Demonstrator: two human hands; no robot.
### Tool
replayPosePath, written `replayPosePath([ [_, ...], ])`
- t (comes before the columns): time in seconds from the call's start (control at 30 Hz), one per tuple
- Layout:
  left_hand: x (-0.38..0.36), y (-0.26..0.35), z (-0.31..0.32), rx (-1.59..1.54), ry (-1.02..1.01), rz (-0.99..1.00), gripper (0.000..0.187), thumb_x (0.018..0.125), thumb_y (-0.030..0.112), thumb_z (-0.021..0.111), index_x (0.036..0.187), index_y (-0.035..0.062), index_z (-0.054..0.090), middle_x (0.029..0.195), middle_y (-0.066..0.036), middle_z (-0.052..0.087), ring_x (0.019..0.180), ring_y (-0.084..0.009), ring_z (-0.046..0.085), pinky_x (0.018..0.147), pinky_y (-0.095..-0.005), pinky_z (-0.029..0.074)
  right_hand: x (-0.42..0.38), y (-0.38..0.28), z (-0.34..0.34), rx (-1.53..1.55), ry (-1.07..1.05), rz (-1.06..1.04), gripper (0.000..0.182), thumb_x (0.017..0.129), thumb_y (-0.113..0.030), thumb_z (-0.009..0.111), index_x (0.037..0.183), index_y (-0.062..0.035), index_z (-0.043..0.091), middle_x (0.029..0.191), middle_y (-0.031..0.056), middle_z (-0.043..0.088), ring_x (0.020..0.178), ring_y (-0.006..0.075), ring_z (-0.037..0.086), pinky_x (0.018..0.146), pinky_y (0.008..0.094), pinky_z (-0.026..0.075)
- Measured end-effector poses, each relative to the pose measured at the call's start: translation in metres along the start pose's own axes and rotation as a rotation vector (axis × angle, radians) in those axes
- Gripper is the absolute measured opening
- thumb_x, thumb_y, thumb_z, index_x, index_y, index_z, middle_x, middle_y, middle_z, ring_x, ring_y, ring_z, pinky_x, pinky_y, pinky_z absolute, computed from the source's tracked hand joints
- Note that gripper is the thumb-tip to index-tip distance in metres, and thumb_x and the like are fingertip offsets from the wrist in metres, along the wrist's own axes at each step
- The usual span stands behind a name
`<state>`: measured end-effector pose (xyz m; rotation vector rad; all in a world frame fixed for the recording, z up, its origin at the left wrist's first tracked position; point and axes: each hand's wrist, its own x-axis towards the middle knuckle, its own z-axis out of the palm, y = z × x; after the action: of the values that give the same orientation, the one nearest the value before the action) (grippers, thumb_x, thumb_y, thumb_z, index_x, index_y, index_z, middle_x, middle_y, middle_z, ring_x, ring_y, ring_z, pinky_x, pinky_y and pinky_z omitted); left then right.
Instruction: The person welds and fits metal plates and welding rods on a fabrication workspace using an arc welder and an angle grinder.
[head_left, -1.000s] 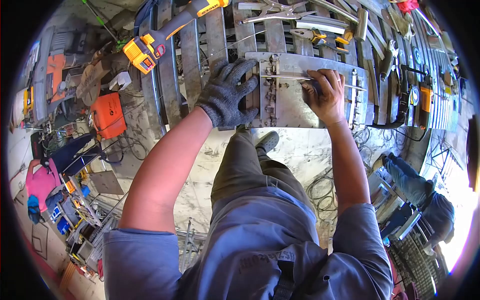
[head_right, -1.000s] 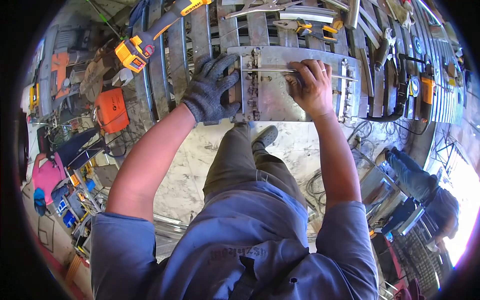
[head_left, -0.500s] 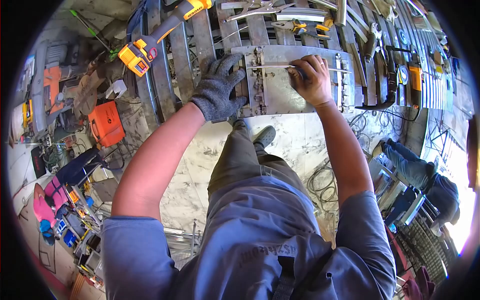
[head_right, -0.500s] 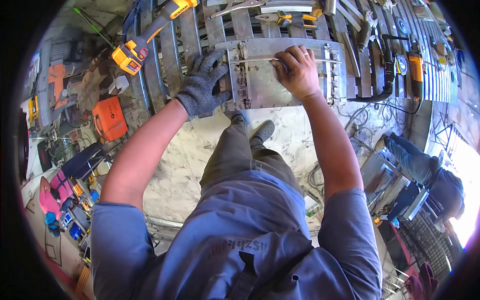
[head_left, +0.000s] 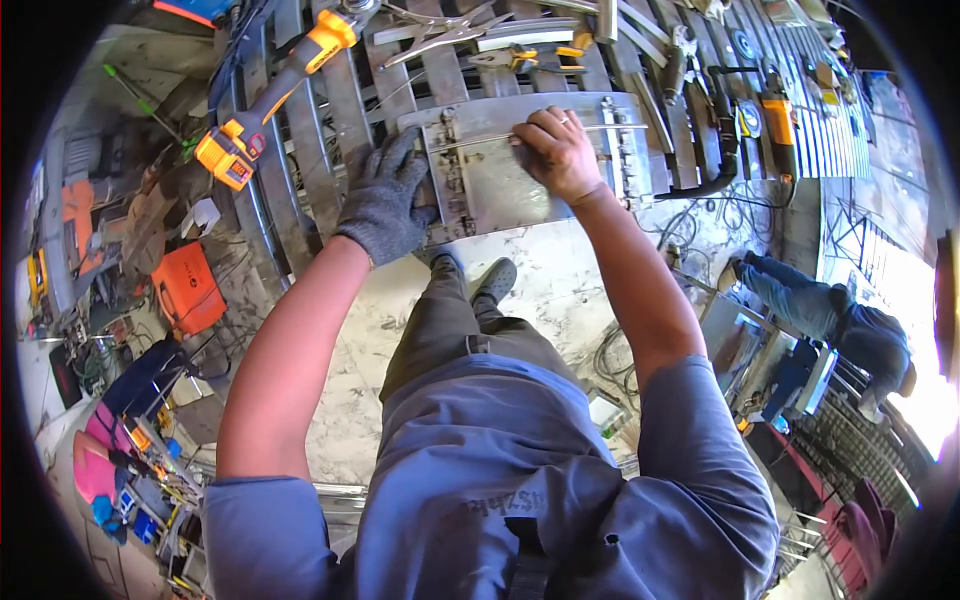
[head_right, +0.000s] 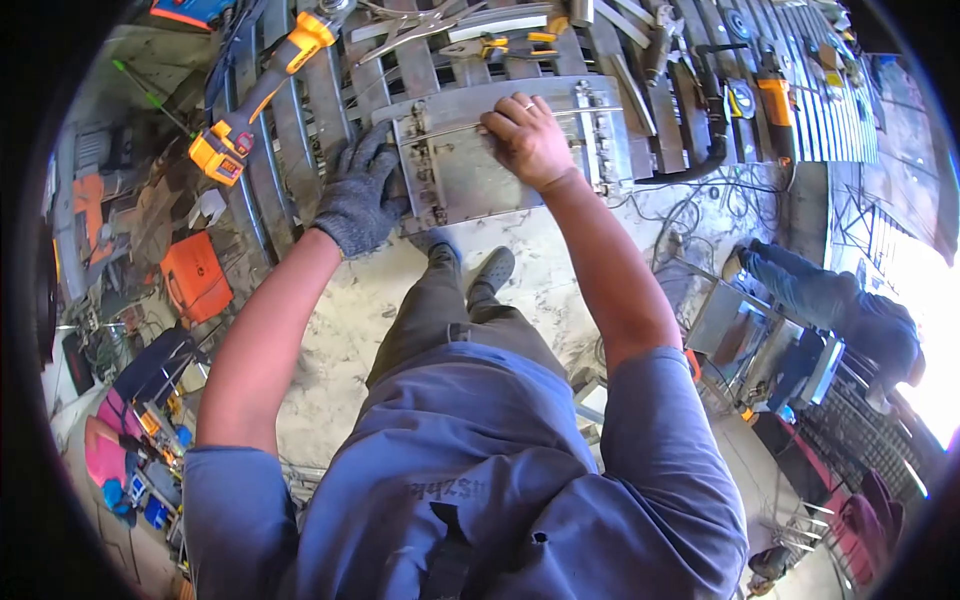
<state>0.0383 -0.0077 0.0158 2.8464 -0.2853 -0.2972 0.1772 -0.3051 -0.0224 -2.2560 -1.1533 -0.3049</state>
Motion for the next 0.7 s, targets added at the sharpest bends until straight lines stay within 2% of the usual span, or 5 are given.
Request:
replayPosePath([
  [0.17,-0.002,0.0,-0.003,-0.008,-0.02,-0.012,0.074,0.087,0.041,0.089,0.143,0.0024,0.063,0.181,-0.024,0.031,0.168,-0.047,0.028,0.139,-0.0612,0.02,-0.002,0.0,0.006,-0.026,0.045,0.035,0.03,0.084,-0.009,0.08,0.113,-0.0158,0.075,0.112,0.0037,0.07,0.109,0.0278,0.066,0.096,0.0456,0.047],
  [0.3,0.0,0.001,-0.007,-0.011,-0.014,-0.018,0.072,0.086,0.042,0.09,0.141,0.0037,0.064,0.182,-0.022,0.032,0.167,-0.048,0.029,0.138,-0.0617,0.019,0.018,-0.014,-0.013,-0.01,0.282,0.167,0.018,0.088,-0.004,0.081,0.102,-0.0153,0.076,0.093,0.0007,0.07,0.095,0.0286,0.065,0.087,0.0454,0.043],
  [0.33,0.0,0.002,-0.009,-0.011,-0.01,-0.019,0.072,0.086,0.042,0.09,0.141,0.004,0.064,0.182,-0.021,0.032,0.167,-0.0483,0.03,0.138,-0.0619,0.02,0.021,-0.012,-0.021,-0.036,0.24,0.129,0.015,0.09,-0.007,0.083,0.102,-0.0157,0.076,0.095,0.0006,0.069,0.096,0.0279,0.064,0.085,0.0446,0.043],
  [0.37,0.001,0.003,-0.012,0.026,-0.077,-0.045,0.077,0.089,0.044,0.087,0.15,0.0048,0.063,0.183,-0.019,0.029,0.165,-0.0424,0.034,0.138,-0.0604,0.018,0.019,-0.013,-0.027,-0.047,0.19,0.122,0.016,0.09,-0.008,0.083,0.101,-0.0157,0.076,0.096,0.0008,0.069,0.096,0.0281,0.064,0.086,0.0444,0.043],
  [0.7,0.0,-0.004,-0.003,0.025,-0.034,0.003,0.077,0.09,0.046,0.087,0.151,0.0068,0.06,0.183,-0.019,0.028,0.166,-0.0426,0.032,0.138,-0.0627,0.015,-0.033,-0.016,-0.011,0.054,0.074,0.203,0.013,0.089,-0.012,0.084,0.1,-0.0139,0.077,0.099,0.0038,0.068,0.099,0.0303,0.064,0.09,0.0454,0.047],
])
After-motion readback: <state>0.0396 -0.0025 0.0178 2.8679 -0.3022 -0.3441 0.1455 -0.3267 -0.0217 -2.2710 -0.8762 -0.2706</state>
